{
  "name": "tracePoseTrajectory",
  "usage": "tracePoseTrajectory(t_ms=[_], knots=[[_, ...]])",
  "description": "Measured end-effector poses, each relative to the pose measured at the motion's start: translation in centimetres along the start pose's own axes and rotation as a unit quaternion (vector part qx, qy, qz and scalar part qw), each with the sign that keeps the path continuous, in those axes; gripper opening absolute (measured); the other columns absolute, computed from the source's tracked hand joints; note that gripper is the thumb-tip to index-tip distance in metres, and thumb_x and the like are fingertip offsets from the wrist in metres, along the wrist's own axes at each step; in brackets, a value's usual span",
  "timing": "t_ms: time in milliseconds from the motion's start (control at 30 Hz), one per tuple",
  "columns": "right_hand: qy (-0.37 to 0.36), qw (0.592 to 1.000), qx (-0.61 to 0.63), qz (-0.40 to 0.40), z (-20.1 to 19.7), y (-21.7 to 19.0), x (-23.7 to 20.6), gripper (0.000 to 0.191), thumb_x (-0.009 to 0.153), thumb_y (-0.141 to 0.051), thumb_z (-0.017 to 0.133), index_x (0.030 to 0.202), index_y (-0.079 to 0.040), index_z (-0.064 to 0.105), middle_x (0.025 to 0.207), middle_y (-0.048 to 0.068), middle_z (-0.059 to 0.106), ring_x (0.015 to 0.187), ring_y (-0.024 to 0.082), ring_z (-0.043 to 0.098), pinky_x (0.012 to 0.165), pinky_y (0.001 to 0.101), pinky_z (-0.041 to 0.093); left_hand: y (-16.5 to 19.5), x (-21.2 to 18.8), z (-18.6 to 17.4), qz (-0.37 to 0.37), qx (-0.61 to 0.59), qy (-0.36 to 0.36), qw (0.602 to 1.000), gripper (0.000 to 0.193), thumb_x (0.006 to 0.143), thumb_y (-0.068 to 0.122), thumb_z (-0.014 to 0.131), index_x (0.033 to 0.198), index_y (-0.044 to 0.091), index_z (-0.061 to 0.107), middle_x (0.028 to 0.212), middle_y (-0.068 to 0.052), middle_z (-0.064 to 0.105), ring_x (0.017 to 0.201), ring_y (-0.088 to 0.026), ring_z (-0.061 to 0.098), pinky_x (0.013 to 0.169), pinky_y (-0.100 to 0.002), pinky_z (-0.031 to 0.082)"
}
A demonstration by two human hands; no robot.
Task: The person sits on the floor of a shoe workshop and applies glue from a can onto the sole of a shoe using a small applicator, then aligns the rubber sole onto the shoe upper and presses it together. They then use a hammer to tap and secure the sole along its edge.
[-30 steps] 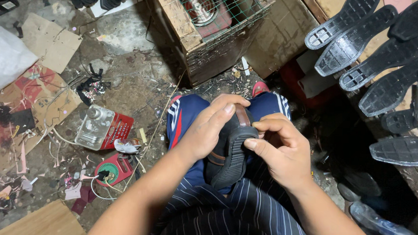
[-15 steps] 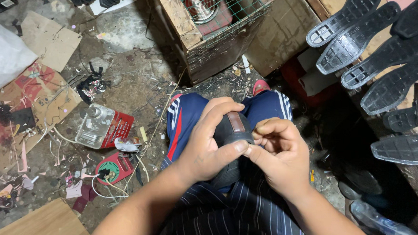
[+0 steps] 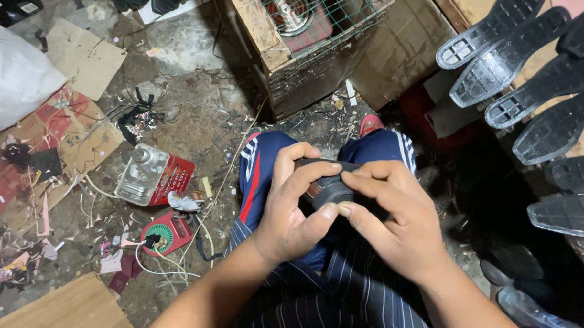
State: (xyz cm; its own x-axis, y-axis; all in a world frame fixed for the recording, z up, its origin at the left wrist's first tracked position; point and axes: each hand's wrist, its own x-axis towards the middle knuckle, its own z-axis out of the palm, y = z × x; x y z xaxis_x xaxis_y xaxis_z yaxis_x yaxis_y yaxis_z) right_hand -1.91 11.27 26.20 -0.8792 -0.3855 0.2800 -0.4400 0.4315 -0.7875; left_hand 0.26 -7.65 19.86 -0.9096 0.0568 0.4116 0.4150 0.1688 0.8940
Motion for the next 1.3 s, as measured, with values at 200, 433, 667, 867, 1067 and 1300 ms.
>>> tracePoseTrajectory(t_ms=[200, 433, 667, 867, 1067, 1300], knots=[[-0.005, 0.997, 0.072, 0.005, 0.5, 1.4, -0.2, 0.025, 0.086, -0.005, 0.077, 0.109, -0.003, 0.067, 0.111, 0.009, 0.066, 0.101, 0.021, 0.067, 0.090, 0.0293, 0.052, 0.7, 0.7, -0.5, 0.017, 0.057, -0.012, 0.998, 0.048, 0.088, 0.024, 0.075, 0.131, 0.006, 0.064, 0.140, -0.015, 0.057, 0.129, -0.032, 0.056, 0.106, -0.037, 0.053], [-0.003, 0.996, 0.084, 0.008, 0.6, 1.7, 0.2, 0.023, 0.087, -0.006, 0.077, 0.106, -0.002, 0.065, 0.108, 0.008, 0.065, 0.099, 0.019, 0.066, 0.088, 0.0291, 0.052, 1.3, 1.5, -0.5, 0.055, 0.074, -0.004, 0.996, 0.039, 0.091, 0.020, 0.072, 0.126, 0.002, 0.067, 0.136, -0.014, 0.063, 0.127, -0.033, 0.059, 0.107, -0.039, 0.051], [0.002, 0.998, 0.064, 0.019, 0.5, 1.8, 0.2, 0.025, 0.084, -0.009, 0.080, 0.106, -0.003, 0.069, 0.108, 0.009, 0.067, 0.099, 0.019, 0.068, 0.088, 0.0291, 0.053, 1.4, 1.8, -0.6, 0.075, 0.082, -0.003, 0.994, 0.036, 0.091, 0.016, 0.070, 0.125, 0.002, 0.067, 0.134, -0.014, 0.065, 0.125, -0.034, 0.059, 0.110, -0.041, 0.050], [0.018, 0.979, 0.174, 0.107, 1.7, 2.1, 0.1, 0.038, 0.080, -0.007, 0.084, 0.113, -0.002, 0.065, 0.104, 0.004, 0.064, 0.094, 0.012, 0.062, 0.086, 0.0274, 0.052, 0.9, 1.1, -1.0, 0.067, 0.075, -0.002, 0.995, 0.037, 0.092, 0.010, 0.067, 0.127, 0.000, 0.065, 0.133, -0.015, 0.067, 0.124, -0.034, 0.062, 0.108, -0.041, 0.050], [-0.022, 0.976, 0.170, 0.136, 5.6, 3.2, 2.2, 0.045, 0.076, -0.009, 0.087, 0.111, -0.003, 0.060, 0.099, 0.000, 0.065, 0.089, 0.008, 0.062, 0.082, 0.0248, 0.054, -2.5, -1.9, -1.8, -0.042, -0.020, 0.077, 0.996, 0.036, 0.098, 0.004, 0.059, 0.133, 0.000, 0.057, 0.125, -0.013, 0.069, 0.119, -0.024, 0.066, 0.110, -0.036, 0.053], [-0.125, 0.976, 0.130, 0.119, 9.0, 4.1, 3.3, 0.042, 0.075, -0.012, 0.089, 0.108, -0.004, 0.063, 0.090, 0.002, 0.062, 0.082, 0.010, 0.060, 0.077, 0.0249, 0.053, -6.4, -6.0, -2.3, -0.129, -0.199, 0.125, 0.963, 0.041, 0.097, 0.000, 0.054, 0.137, 0.001, 0.044, 0.136, -0.017, 0.058, 0.125, -0.024, 0.059, 0.114, -0.038, 0.045]])
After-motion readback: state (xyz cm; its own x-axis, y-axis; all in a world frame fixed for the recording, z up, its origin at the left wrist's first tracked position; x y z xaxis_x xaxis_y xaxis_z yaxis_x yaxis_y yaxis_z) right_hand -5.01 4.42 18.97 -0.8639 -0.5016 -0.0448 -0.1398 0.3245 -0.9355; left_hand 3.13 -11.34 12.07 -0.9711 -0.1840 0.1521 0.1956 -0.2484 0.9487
